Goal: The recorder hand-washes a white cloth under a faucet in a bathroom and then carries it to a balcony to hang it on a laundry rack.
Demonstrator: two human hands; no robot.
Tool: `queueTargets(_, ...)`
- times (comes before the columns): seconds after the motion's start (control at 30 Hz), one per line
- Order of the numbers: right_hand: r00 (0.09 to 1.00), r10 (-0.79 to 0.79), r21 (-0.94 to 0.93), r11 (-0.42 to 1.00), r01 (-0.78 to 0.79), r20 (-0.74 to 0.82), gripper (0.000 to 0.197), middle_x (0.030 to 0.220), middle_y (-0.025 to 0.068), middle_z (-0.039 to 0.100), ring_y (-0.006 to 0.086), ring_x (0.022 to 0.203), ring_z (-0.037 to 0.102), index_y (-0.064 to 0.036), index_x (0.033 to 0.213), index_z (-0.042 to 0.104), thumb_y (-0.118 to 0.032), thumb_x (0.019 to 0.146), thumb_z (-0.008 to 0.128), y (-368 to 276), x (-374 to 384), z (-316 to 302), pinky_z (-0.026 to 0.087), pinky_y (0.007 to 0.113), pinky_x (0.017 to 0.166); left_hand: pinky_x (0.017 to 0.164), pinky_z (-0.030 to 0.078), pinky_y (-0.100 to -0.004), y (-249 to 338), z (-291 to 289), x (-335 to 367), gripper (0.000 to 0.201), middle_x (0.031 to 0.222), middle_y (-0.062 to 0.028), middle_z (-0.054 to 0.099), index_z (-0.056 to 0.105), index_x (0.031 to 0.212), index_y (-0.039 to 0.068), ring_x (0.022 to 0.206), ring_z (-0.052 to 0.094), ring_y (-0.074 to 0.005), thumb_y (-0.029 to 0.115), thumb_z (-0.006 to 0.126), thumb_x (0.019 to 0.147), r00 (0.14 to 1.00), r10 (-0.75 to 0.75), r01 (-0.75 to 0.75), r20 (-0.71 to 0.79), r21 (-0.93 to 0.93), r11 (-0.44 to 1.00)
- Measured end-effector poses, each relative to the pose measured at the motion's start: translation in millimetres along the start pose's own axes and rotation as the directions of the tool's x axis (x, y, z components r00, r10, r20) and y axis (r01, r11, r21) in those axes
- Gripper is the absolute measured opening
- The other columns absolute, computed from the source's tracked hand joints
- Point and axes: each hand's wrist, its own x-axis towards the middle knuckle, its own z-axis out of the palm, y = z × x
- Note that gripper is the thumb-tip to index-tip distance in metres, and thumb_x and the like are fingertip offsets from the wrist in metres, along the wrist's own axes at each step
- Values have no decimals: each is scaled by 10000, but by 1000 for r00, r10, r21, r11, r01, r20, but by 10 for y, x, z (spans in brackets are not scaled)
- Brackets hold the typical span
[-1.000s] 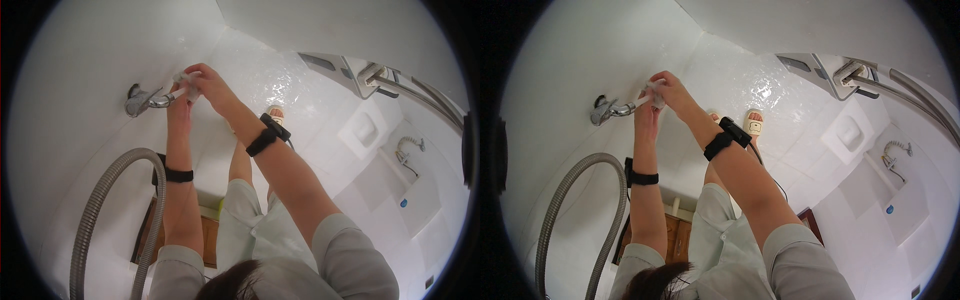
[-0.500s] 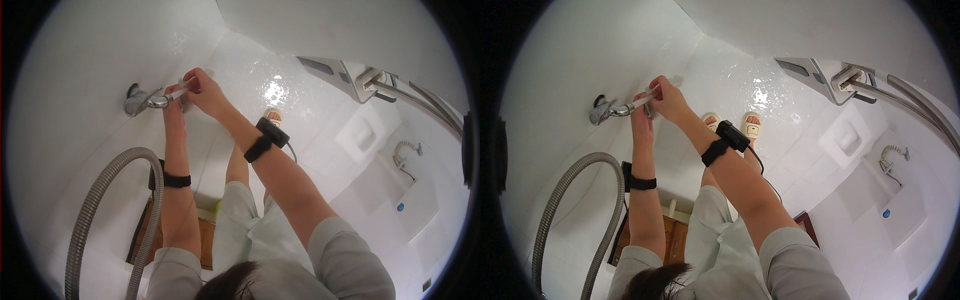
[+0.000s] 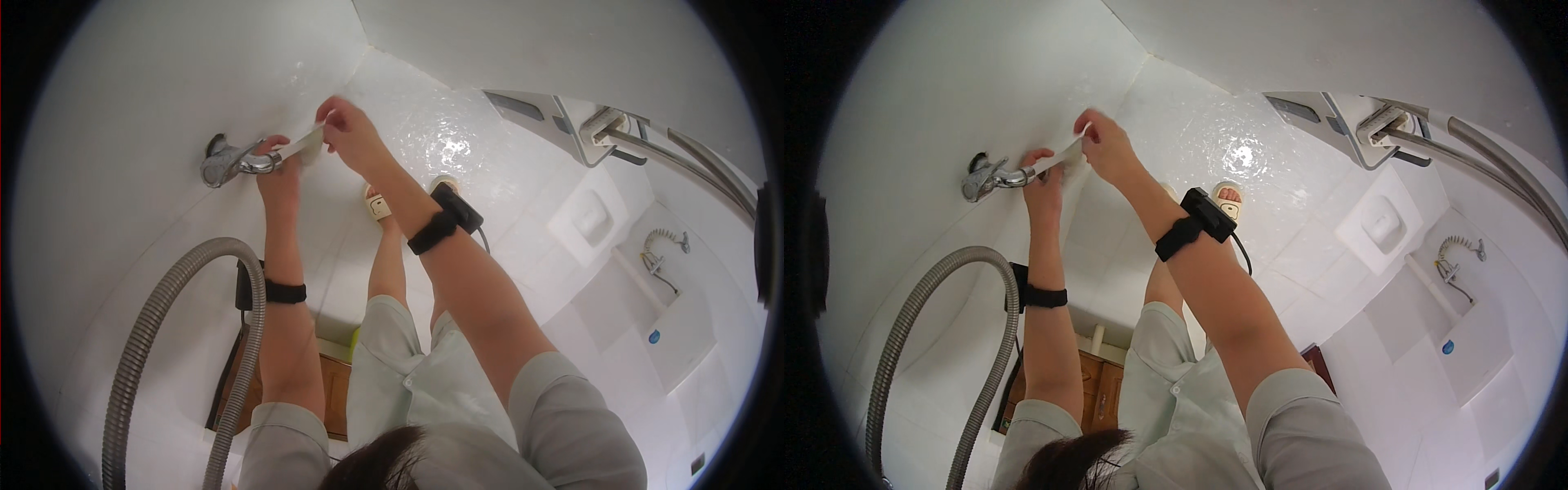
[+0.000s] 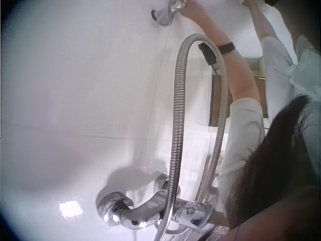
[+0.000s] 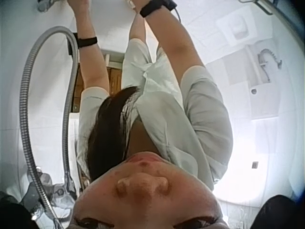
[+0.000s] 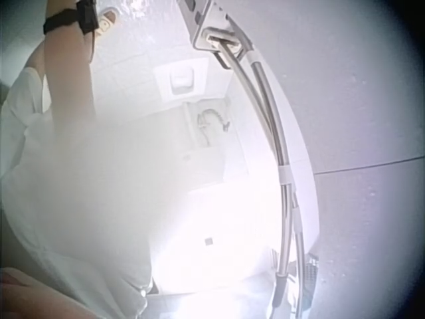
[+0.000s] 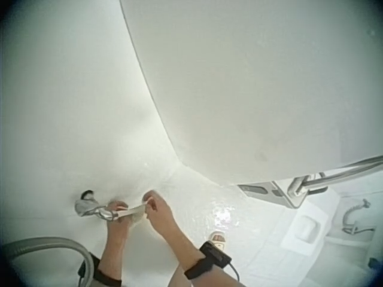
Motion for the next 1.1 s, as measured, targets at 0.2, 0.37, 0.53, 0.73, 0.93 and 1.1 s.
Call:
queueTargets(0.2,981,106,330,931,-156,164,134,749,29,556,90,649,479,-9,782,573,41,757,451,-6,-124,96,396,216,592,705,400,-215,288,58,-73,131,850,-13,549,564,941,38,780,500,-77,82,582,819,974,-141,176,179,-199,964)
queueTargets(0.37,983,113,407,899,-163,144,158,770,29,570,92,676,484,-12,806,590,43,744,455,-5,-150,112,394,215,610,646,418,-230,274,78,-126,119,818,-29,575,577,890,32,741,540,-104,118,591,809,931,-311,364,190,-509,780)
queueTargets(0.53,981,140,357,917,-180,135,167,762,25,570,100,675,493,-9,821,587,37,739,449,13,-167,121,398,217,612,648,421,-232,272,98,-148,110,813,-27,576,581,887,25,745,543,-99,100,580,808,930,-320,365,179,-544,756)
queueTargets(0.73,984,121,344,925,-158,127,146,746,23,558,98,661,483,-14,803,574,35,737,454,-4,-193,101,389,216,599,651,422,-231,290,81,-131,98,815,-29,578,590,870,18,748,542,-99,90,574,804,914,-321,406,248,-534,742)
queueTargets(0.93,987,117,380,913,-151,111,140,739,18,551,94,657,477,-20,799,569,36,738,456,-9,-182,85,383,215,596,641,429,-235,277,127,-129,114,828,-43,583,588,886,4,752,545,-107,90,561,817,927,-285,374,245,-527,763)
queueTargets(1.1,989,119,363,921,-144,91,103,741,18,550,99,673,489,-11,812,568,7,765,477,0,-174,74,392,216,603,640,440,-242,292,170,-141,149,843,-56,585,581,938,-9,768,549,-115,88,551,828,930,-287,366,228,-527,767)
